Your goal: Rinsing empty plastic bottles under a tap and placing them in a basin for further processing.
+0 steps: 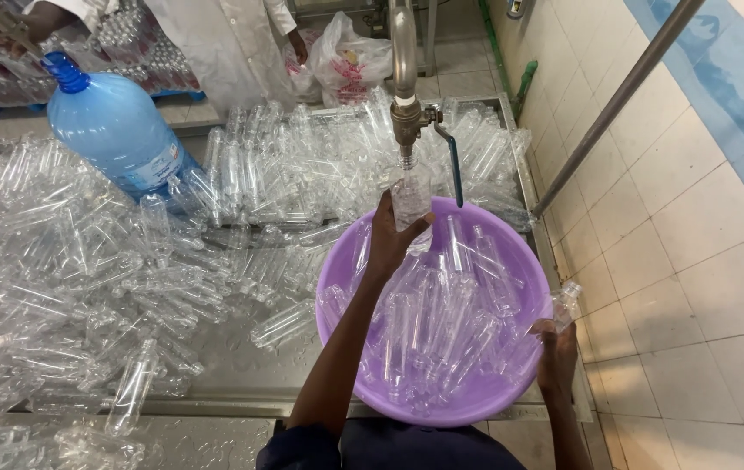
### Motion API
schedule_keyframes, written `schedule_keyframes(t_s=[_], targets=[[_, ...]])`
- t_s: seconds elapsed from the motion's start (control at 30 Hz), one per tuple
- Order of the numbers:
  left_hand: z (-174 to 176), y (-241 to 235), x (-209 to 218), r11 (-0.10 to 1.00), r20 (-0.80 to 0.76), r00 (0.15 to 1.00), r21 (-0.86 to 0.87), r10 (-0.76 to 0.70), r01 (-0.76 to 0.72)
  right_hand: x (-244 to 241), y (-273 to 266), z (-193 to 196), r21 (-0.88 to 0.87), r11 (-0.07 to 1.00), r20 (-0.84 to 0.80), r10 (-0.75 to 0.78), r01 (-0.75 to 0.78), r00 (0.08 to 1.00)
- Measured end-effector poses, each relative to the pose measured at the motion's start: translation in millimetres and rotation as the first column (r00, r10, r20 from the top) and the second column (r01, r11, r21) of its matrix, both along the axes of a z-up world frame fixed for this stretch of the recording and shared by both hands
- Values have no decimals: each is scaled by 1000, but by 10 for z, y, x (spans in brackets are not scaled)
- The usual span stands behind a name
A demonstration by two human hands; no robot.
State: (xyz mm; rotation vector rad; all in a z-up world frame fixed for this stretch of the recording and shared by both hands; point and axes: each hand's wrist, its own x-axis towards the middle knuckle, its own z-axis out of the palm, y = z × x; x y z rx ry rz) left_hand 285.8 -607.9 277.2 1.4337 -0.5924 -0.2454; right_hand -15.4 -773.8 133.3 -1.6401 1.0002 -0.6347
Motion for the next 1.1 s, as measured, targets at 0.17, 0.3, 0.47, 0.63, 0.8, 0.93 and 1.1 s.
schedule_keyframes(t_s=[0.17, 0.3, 0.47, 0.63, 0.8, 0.93, 1.1], targets=[[17, -4, -5, 1000, -19, 1000, 22, 4, -4, 31, 27, 53, 31, 999, -19, -9, 10, 1000], [-13, -13, 8, 1000, -34, 999, 22, 0, 1, 20, -18, -56, 8, 1000, 10, 14, -14, 1000], [51, 22, -24, 999, -38, 999, 32, 3, -2, 36, -28, -89, 12, 1000, -28, -1, 1, 1000], [135, 45, -66, 998, -68, 998, 56, 7, -3, 36, -71, -175, -37, 999, -31, 8, -10, 999], [128, 47, -59, 997, -52, 998, 81, 18, -14, 23, -58, -135, -11, 1000, -12, 5, -5, 1000], [-6, 18, 25, 998, -38, 999, 67, 22, -19, 50, -19, 216, -11, 999, -44, 32, -32, 999], [28, 37, 23, 998, -32, 999, 53, 23, -22, 116, -27, 559, -172, 983, -23, 62, -65, 998]])
